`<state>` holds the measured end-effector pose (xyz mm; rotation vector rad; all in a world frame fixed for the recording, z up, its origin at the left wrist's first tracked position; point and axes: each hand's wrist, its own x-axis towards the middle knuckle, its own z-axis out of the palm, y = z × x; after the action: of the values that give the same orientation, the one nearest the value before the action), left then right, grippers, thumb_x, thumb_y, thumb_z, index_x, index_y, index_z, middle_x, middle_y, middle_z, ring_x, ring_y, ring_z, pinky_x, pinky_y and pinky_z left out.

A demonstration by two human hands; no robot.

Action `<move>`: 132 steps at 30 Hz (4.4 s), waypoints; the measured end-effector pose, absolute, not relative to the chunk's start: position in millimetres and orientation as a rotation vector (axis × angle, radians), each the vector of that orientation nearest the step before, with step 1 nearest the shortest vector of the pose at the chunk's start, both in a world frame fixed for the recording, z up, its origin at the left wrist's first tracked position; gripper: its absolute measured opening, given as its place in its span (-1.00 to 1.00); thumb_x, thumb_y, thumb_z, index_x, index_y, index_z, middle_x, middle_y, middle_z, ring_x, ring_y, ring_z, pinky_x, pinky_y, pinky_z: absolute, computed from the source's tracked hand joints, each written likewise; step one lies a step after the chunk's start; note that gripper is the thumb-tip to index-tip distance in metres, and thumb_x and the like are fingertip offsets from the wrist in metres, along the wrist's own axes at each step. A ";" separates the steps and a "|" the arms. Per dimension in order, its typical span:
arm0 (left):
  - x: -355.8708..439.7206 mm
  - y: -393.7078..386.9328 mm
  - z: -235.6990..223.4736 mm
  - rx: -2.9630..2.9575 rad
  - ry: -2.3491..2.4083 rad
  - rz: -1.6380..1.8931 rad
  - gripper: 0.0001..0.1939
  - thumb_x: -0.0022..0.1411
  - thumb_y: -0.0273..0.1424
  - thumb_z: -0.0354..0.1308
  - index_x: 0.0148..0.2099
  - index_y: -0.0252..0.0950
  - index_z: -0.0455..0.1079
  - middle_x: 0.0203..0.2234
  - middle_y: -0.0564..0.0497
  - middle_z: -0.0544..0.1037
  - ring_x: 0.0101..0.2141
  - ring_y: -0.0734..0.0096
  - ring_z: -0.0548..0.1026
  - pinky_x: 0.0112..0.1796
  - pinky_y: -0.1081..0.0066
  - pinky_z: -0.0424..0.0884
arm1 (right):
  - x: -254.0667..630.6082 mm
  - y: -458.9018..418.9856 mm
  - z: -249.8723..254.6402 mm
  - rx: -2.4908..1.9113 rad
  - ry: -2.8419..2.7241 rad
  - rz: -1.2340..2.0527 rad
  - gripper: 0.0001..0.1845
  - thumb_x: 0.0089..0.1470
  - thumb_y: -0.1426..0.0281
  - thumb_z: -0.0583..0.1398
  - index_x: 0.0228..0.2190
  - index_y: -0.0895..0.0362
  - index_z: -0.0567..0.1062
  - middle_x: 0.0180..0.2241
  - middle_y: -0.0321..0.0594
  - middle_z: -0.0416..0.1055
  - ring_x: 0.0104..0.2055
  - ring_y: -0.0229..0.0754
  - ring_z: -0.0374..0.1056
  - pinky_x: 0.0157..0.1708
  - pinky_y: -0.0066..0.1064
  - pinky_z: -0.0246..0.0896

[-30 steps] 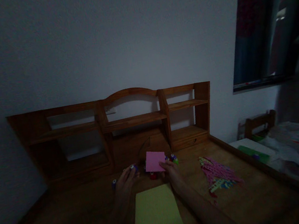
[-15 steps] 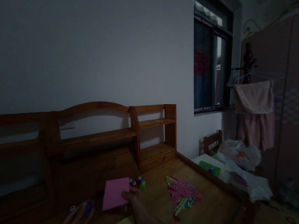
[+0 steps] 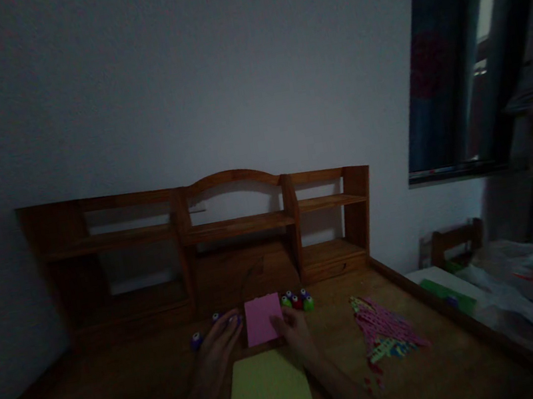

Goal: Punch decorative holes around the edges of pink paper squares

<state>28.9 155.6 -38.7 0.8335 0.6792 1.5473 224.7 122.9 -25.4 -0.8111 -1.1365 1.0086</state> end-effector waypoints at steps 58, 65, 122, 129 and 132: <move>42.9 142.0 -19.9 1.209 0.680 1.303 -0.53 -0.06 -0.35 0.38 -0.05 -0.31 0.47 -0.13 -0.17 0.54 -0.16 0.17 0.50 -0.13 0.27 0.39 | 225.5 119.4 -28.4 -1.107 -1.480 0.737 -0.56 -0.01 0.09 0.19 -0.37 0.24 0.56 -0.51 -0.17 0.46 -0.51 -0.20 0.24 -0.52 -0.43 0.14; 40.0 142.3 -21.0 1.280 0.663 1.296 -0.54 0.00 -0.34 0.35 -0.02 -0.32 0.45 -0.11 -0.16 0.53 -0.14 0.20 0.49 -0.10 0.28 0.37 | 225.8 119.3 -26.6 -1.123 -1.567 0.710 -0.56 0.03 0.11 0.14 -0.33 0.26 0.54 -0.52 -0.21 0.43 -0.53 -0.24 0.22 -0.55 -0.47 0.10; 26.5 155.5 -32.7 0.869 0.531 1.512 -0.72 0.01 -0.34 0.33 -0.21 -0.37 0.53 -0.16 -0.12 0.55 -0.08 0.16 0.49 0.11 0.16 0.26 | 231.9 122.1 -24.0 -1.180 -1.419 0.807 -0.48 -0.05 0.04 0.18 -0.39 0.30 0.53 -0.49 -0.11 0.47 -0.48 -0.13 0.32 -0.54 -0.41 0.17; 24.1 165.9 -46.5 0.848 0.502 1.464 -0.71 0.08 -0.40 0.28 -0.12 -0.39 0.49 -0.07 -0.18 0.51 -0.03 0.14 0.46 0.10 0.14 0.29 | 232.0 120.9 -23.7 -1.157 -1.375 0.872 -0.49 -0.09 0.03 0.21 -0.39 0.28 0.52 -0.48 -0.13 0.47 -0.50 -0.16 0.30 -0.57 -0.43 0.15; 24.4 163.7 -43.7 0.844 0.569 1.447 -0.71 0.11 -0.39 0.26 -0.10 -0.38 0.47 -0.08 -0.18 0.51 -0.03 0.18 0.46 0.09 0.18 0.31 | 232.5 121.4 -23.5 -1.162 -1.400 0.826 -0.50 -0.09 0.02 0.20 -0.42 0.27 0.51 -0.53 -0.18 0.43 -0.53 -0.21 0.24 -0.60 -0.46 0.09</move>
<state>24.4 163.7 -43.7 0.8441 0.5691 1.4474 232.5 121.4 -23.5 -1.1616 -1.3996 0.8260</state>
